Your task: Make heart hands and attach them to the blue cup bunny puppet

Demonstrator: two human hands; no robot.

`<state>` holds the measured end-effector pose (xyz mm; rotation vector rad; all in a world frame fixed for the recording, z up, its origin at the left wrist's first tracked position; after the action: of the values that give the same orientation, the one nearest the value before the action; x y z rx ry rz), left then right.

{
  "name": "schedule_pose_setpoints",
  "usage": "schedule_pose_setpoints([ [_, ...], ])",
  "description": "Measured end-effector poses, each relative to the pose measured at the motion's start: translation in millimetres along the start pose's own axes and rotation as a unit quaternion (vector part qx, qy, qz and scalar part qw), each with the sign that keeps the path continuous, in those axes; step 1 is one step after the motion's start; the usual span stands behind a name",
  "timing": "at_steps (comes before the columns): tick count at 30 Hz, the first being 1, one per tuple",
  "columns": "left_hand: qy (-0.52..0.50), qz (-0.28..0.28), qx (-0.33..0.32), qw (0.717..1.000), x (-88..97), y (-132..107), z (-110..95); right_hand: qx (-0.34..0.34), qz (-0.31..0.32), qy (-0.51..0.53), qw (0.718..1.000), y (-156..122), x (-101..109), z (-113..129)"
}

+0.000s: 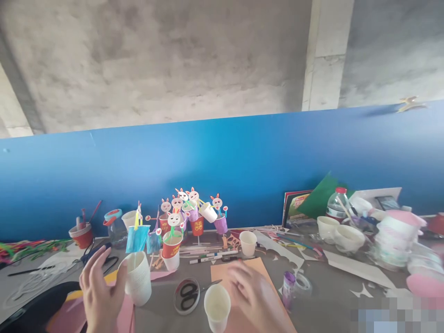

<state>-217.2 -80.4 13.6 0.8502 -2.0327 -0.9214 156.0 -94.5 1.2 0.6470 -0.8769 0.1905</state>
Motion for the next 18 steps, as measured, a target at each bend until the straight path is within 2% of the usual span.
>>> schedule_pose_setpoints([
  [2,0.055,-0.004,-0.066,0.996,-2.3,-6.8,-22.1,-0.004,-0.034,-0.034,0.999,27.9,6.8,-10.2],
  [5,0.053,-0.025,-0.106,0.993,-5.3,-19.0,-36.7,-0.013,-0.072,-0.104,0.992,82.4,16.2,-22.1],
  [7,0.054,-0.041,-0.124,0.990,-8.0,-29.2,-37.1,-0.008,-0.071,-0.131,0.989,121.8,17.9,-26.9],
  [11,0.044,-0.010,-0.126,0.991,-20.4,-45.8,-25.0,-0.024,-0.047,-0.182,0.982,186.3,8.4,-35.1],
  [14,0.025,-0.013,-0.142,0.989,-26.7,-51.3,-18.8,-0.050,-0.038,-0.212,0.975,212.0,-5.7,-42.1],
  [18,0.032,-0.053,-0.163,0.985,-29.9,-51.2,-17.3,-0.060,-0.030,-0.237,0.969,221.6,-22.8,-49.2],
])
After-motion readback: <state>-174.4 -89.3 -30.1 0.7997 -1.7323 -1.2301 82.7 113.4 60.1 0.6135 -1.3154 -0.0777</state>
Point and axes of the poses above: each hand's wrist, its own y-axis towards the middle knuckle, its own x-axis out of the back of the hand, z = x × y, the point moved 5 cm from there along y, towards the middle knuckle, and after that the axes turned 11 degrees about z, right-handed, at the moved point
